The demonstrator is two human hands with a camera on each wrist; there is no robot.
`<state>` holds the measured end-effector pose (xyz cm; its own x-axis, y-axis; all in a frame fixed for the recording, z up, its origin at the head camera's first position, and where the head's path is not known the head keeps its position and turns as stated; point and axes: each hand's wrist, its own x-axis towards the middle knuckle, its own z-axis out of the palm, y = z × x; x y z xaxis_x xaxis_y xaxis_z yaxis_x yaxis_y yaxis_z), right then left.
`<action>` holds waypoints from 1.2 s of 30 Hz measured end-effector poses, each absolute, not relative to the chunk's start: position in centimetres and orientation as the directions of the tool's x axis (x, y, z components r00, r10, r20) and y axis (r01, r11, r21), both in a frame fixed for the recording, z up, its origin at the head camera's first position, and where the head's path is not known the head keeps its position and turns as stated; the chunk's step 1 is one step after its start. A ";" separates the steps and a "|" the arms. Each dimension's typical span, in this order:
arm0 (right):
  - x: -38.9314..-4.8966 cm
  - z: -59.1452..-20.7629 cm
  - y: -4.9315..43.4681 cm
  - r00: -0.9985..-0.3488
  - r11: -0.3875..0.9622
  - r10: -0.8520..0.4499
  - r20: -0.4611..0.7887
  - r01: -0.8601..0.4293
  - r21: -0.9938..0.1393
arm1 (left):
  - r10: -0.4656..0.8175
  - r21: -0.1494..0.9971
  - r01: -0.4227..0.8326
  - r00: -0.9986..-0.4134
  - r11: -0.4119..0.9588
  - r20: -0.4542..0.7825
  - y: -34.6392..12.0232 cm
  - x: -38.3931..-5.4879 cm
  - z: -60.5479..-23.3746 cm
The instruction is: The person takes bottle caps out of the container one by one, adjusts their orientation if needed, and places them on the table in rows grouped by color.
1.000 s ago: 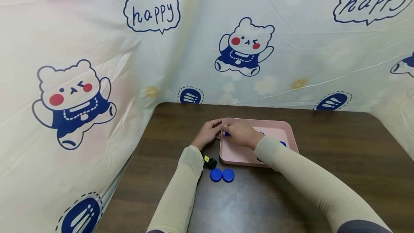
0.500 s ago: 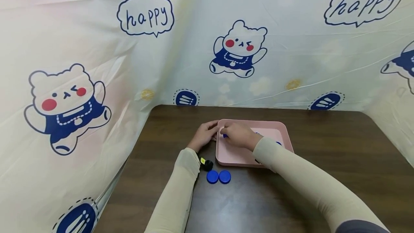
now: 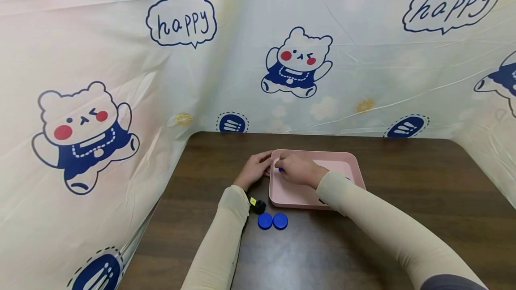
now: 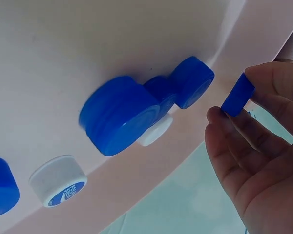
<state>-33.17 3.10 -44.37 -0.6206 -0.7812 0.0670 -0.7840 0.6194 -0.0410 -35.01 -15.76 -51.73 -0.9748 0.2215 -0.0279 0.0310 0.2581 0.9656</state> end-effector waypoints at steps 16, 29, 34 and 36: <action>-32.5 -44.0 3.6 -0.607 0.605 -0.789 0.096 -0.795 -0.047 | 0.212 0.958 0.048 -0.977 0.281 -0.013 -15.9 -34.9 -51.6; -31.6 -43.3 4.0 -0.597 0.595 -0.795 0.110 -0.802 -0.053 | 0.226 0.970 0.017 -0.973 0.241 -0.039 -15.8 -34.5 -51.6; -31.2 -42.8 3.9 -0.566 0.565 -0.812 0.141 -0.824 -0.047 | 0.229 0.973 0.016 -0.973 0.229 -0.038 -15.8 -34.6 -51.6; -31.1 -42.6 3.9 -0.555 0.556 -0.818 0.153 -0.830 -0.038 | 0.227 0.972 0.022 -0.973 0.234 -0.033 -15.8 -34.7 -51.6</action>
<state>-31.09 3.94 -42.55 -0.5551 -0.8177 0.1527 -0.8301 0.5564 -0.0381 -34.65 -15.79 -51.55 -0.9735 0.2265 -0.0325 0.0219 0.2337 0.9721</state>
